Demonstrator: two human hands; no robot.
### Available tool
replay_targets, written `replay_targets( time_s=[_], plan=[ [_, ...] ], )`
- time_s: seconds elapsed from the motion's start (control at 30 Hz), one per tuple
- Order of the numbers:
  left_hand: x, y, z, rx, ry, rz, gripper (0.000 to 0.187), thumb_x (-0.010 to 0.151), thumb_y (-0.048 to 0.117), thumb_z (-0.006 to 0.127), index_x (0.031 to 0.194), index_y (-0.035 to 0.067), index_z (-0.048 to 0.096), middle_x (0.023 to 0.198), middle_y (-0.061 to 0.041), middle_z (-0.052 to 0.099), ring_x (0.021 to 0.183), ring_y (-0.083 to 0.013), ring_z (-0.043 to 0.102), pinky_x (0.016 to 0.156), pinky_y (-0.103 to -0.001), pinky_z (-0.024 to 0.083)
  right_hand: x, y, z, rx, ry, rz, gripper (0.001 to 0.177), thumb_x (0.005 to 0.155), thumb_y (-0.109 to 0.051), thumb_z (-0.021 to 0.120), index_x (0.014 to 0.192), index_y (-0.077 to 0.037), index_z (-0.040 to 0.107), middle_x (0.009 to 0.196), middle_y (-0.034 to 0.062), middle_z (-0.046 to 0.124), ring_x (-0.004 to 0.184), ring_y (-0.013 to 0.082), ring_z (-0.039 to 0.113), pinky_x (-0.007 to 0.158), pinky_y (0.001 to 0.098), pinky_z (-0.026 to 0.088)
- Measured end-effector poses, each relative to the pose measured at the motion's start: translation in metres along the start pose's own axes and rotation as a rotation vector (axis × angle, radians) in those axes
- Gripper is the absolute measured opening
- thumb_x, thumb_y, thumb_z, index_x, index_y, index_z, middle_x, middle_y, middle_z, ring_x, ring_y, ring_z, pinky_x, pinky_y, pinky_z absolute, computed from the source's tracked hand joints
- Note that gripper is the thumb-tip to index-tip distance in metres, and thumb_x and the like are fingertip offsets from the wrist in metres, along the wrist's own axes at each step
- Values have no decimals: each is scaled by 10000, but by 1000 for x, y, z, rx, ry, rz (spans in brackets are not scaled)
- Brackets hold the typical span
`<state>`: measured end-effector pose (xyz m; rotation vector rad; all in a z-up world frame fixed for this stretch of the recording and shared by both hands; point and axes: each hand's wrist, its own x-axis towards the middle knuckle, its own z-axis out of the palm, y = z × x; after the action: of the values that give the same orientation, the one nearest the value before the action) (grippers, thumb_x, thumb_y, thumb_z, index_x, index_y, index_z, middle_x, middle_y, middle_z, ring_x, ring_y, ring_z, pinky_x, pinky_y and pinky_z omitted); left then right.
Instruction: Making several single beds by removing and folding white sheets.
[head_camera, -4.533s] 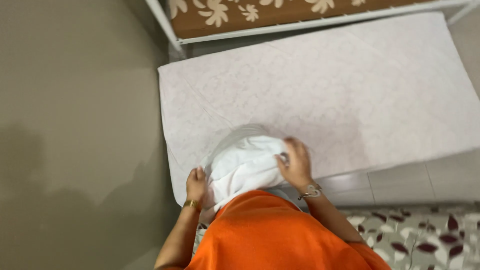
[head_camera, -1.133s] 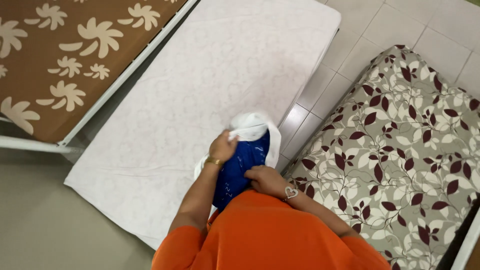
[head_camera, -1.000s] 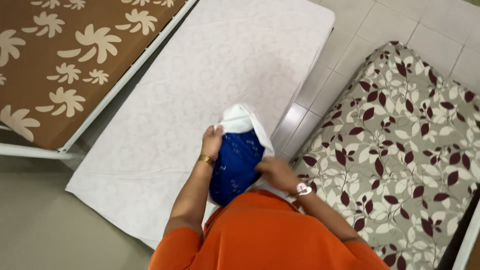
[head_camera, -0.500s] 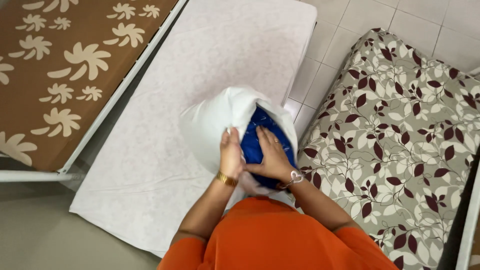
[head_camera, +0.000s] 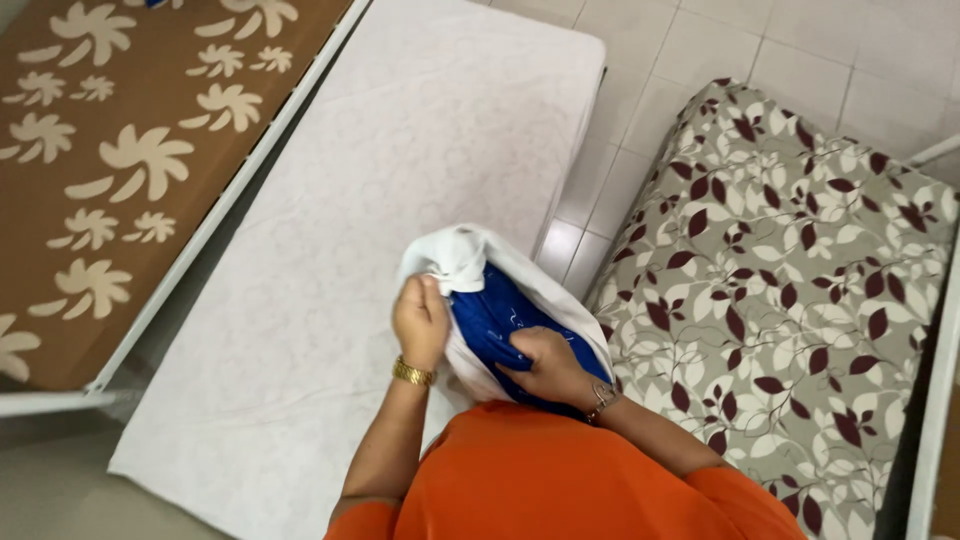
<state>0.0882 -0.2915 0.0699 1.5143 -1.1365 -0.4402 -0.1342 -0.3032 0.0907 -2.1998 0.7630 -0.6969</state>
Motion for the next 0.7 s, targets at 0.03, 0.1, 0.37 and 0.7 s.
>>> replay_targets(
  time_s=[0.03,0.1,0.37,0.7],
  plan=[
    [12,-6,4,138,93,23,234,1058,207,527,943,44,650,700,-119,629,610,-254,611,580,-379,485,3,3,-8,-31,-2,-29,340,786,-171,825,697,-53,519,694,169,556,683,397,581,592,469,429],
    [16,-48,29,286,104,-23,255,1060,207,546,886,36,620,700,-148,632,631,-311,609,594,-418,478,4,8,-27,-39,-3,-11,320,789,-167,810,707,-56,520,706,161,563,694,393,585,598,469,437],
    [34,-39,86,478,-54,-9,197,1025,223,591,973,45,656,911,-184,707,842,-388,649,743,-491,513,-9,45,-67,-173,64,141,284,747,-192,803,713,-70,549,743,138,608,744,394,612,650,479,477],
    [115,27,194,448,-302,413,354,915,299,637,1155,39,654,1193,-232,666,1055,-384,627,882,-456,514,-36,46,-88,-327,206,277,292,638,-131,789,709,-81,510,736,115,595,761,375,610,667,478,476]
  ],
)
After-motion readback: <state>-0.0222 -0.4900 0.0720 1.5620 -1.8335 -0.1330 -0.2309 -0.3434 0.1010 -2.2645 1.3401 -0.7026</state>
